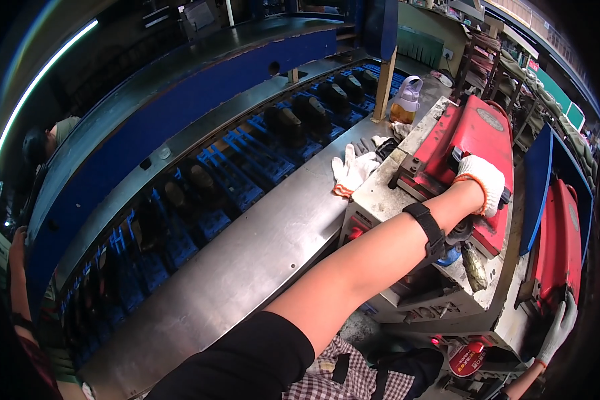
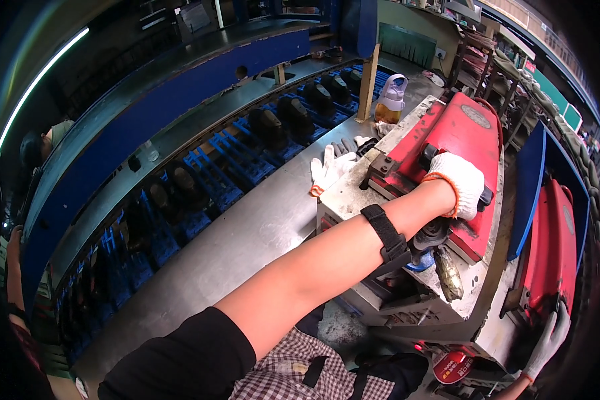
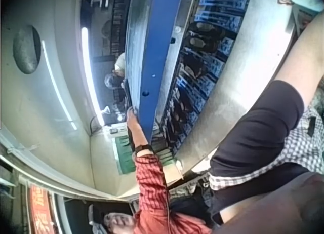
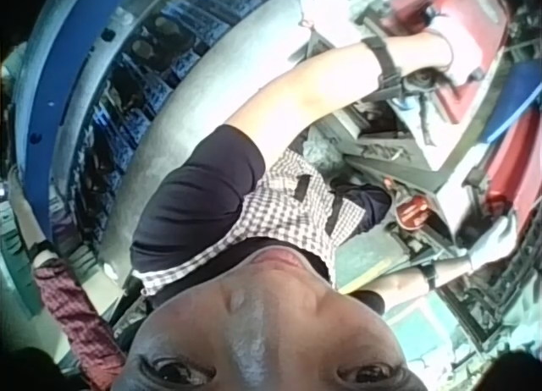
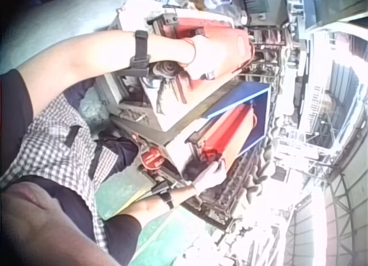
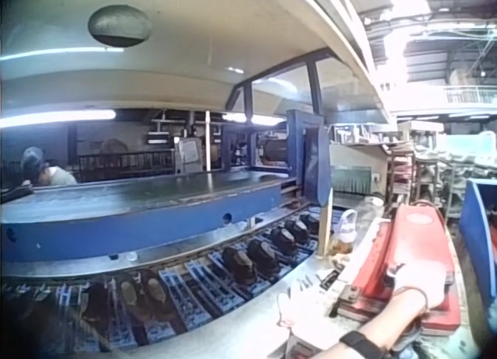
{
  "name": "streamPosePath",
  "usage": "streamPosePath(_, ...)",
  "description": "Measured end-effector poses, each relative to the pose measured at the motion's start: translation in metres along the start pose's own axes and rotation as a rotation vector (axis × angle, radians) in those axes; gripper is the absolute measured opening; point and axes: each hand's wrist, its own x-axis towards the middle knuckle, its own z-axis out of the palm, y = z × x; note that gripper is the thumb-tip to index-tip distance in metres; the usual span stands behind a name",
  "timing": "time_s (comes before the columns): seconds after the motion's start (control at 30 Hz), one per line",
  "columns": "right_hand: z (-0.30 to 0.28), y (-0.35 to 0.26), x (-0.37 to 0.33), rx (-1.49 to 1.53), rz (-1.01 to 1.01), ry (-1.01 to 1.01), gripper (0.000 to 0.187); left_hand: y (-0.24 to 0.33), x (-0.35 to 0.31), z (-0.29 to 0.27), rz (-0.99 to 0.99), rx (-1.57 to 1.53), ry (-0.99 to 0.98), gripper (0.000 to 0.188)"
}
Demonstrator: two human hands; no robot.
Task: Operating a sole-pressing machine by placing shoes on lasts into the machine and removing them.
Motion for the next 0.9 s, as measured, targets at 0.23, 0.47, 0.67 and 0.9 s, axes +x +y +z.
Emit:
streamPosePath(0.23,0.074,-0.073,0.051,0.230,-0.125,0.021,0.036,-0.035,-0.056,-0.082,-0.196,0.250,-0.012,0.031)
streamPosePath(0.47,0.069,-0.071,0.050,0.228,-0.115,0.010,0.036,-0.041,-0.046,-0.071,-0.201,0.286,-0.081,0.030)
streamPosePath(0.67,0.071,-0.066,0.049,0.200,-0.124,0.039,0.036,-0.035,-0.049,-0.078,-0.196,0.287,-0.083,0.029)
streamPosePath(0.9,0.068,-0.071,0.048,0.208,-0.118,0.022,0.035,-0.031,-0.053,-0.080,-0.213,0.291,-0.098,0.029)
